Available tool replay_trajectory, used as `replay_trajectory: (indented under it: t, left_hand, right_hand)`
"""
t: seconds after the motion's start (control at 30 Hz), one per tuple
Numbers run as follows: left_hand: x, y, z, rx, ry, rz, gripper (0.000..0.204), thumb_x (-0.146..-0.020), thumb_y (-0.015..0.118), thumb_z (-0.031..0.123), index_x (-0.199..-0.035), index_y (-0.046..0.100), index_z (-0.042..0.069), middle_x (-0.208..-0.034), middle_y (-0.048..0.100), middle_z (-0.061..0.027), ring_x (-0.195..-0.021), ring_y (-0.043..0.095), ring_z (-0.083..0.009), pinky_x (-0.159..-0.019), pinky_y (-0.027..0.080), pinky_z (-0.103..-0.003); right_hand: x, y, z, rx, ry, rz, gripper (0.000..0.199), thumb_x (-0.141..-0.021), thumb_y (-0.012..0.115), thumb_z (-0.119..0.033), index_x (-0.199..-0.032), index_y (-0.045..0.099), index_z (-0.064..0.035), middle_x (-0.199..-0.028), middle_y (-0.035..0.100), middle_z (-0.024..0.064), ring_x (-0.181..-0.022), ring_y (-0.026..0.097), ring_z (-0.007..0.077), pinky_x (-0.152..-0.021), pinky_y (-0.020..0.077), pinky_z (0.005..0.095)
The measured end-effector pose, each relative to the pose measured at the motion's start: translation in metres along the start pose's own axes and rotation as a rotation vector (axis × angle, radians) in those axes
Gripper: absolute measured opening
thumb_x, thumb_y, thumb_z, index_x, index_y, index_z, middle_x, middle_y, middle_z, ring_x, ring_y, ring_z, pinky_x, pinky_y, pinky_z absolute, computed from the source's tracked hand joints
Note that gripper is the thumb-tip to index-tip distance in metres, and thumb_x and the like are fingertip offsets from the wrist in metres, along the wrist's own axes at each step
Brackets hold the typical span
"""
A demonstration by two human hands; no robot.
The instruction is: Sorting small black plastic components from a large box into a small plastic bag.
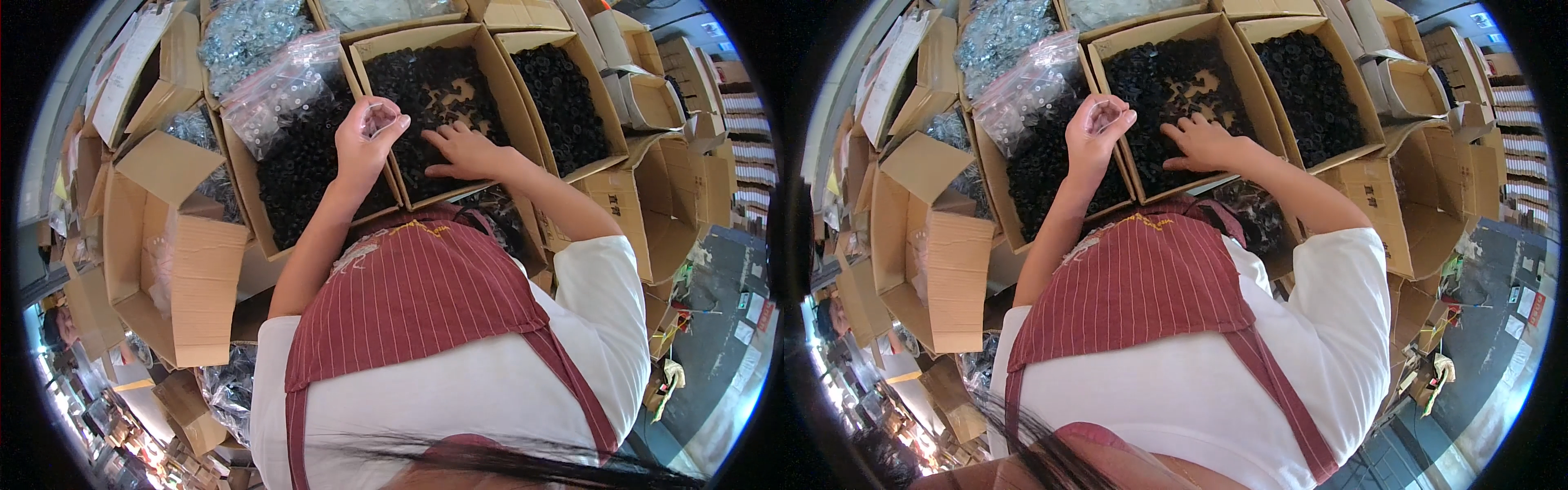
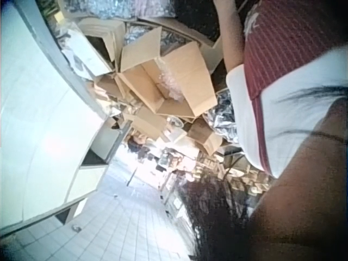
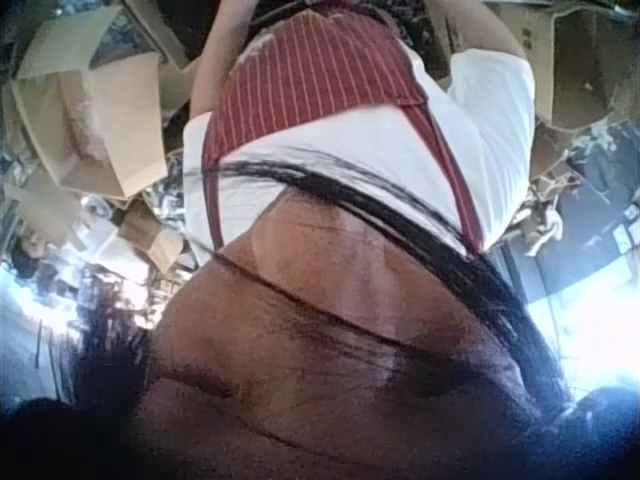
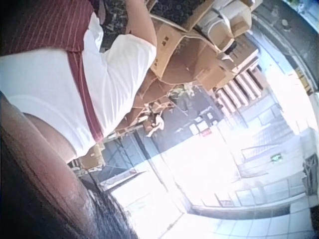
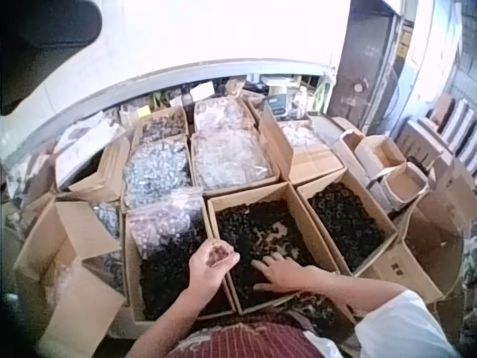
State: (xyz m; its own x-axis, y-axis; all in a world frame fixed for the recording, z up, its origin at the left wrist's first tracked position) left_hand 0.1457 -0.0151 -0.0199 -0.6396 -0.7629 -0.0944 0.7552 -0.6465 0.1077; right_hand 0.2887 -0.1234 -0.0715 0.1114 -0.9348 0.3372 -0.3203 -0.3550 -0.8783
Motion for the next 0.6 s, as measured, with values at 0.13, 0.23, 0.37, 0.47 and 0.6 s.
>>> replay_trajectory:
  t: [0.13, 0.23, 0.37, 0.47, 0.6]
  left_hand:
    - [0.002, 0.004, -0.003, -0.009, 0.028, -0.022, 0.015, -0.087, 0.074, 0.002, -0.097, 0.063, 0.004, -0.087, 0.061, 0.0021, -0.081, 0.056, -0.0057, -0.075, 0.046, -0.022]
    - [0.002, 0.003, -0.003, -0.029, 0.029, -0.035, 0.015, -0.086, 0.074, 0.002, -0.095, 0.062, 0.004, -0.088, 0.062, 0.0013, -0.082, 0.057, -0.0061, -0.075, 0.047, -0.023]
    - [0.001, 0.005, 0.000, -0.026, 0.042, -0.027, 0.016, -0.085, 0.075, 0.002, -0.094, 0.062, 0.004, -0.088, 0.063, 0.0007, -0.081, 0.057, -0.0067, -0.076, 0.047, -0.023]
    - [0.002, 0.003, -0.004, -0.025, 0.042, -0.034, 0.015, -0.086, 0.075, 0.002, -0.094, 0.062, 0.004, -0.087, 0.062, 0.0012, -0.081, 0.056, -0.0063, -0.075, 0.047, -0.023]
    - [0.003, 0.002, 0.000, -0.006, 0.049, 0.006, 0.015, -0.086, 0.075, 0.002, -0.094, 0.063, 0.004, -0.087, 0.062, 0.0019, -0.081, 0.056, -0.0061, -0.074, 0.046, -0.023]
  right_hand:
    - [0.004, 0.010, 0.007, -0.095, 0.100, -0.076, 0.069, -0.092, 0.062, -0.053, -0.137, 0.044, -0.0037, -0.122, 0.058, 0.0237, -0.104, 0.061, 0.0444, -0.089, 0.0510, 0.0486]
    - [0.004, 0.009, 0.009, -0.160, 0.005, -0.003, 0.061, -0.091, 0.065, -0.049, -0.128, 0.052, -0.0019, -0.110, 0.063, 0.0241, -0.098, 0.063, 0.0435, -0.085, 0.0513, 0.0483]
    - [-0.001, 0.012, 0.022, -0.380, -0.220, 0.118, 0.047, -0.089, 0.072, -0.036, -0.115, 0.061, 0.0012, -0.086, 0.067, 0.0189, -0.078, 0.067, 0.0306, -0.065, 0.0512, 0.0437]
    - [0.010, -0.019, 0.013, -0.949, 0.183, -0.195, 0.038, -0.089, 0.074, -0.027, -0.113, 0.063, 0.0004, -0.079, 0.063, 0.0098, -0.056, 0.059, 0.0154, -0.047, 0.0436, 0.0326]
    - [0.023, -0.051, 0.014, -1.603, 0.167, -0.031, 0.028, -0.089, 0.072, -0.017, -0.112, 0.064, -0.0043, -0.080, 0.060, 0.0010, -0.048, 0.046, 0.0071, -0.040, 0.0311, 0.0227]
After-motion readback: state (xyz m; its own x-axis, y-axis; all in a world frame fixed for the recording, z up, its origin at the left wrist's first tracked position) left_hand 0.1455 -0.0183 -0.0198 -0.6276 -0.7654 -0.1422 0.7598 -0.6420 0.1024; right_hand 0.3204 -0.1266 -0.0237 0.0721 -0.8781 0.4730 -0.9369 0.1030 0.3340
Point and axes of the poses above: each hand's wrist, its own x-axis away from the middle knuckle, its own y-axis out of the palm, z = x × y, the point moved 5 cm from there along -x, towards the middle knuckle
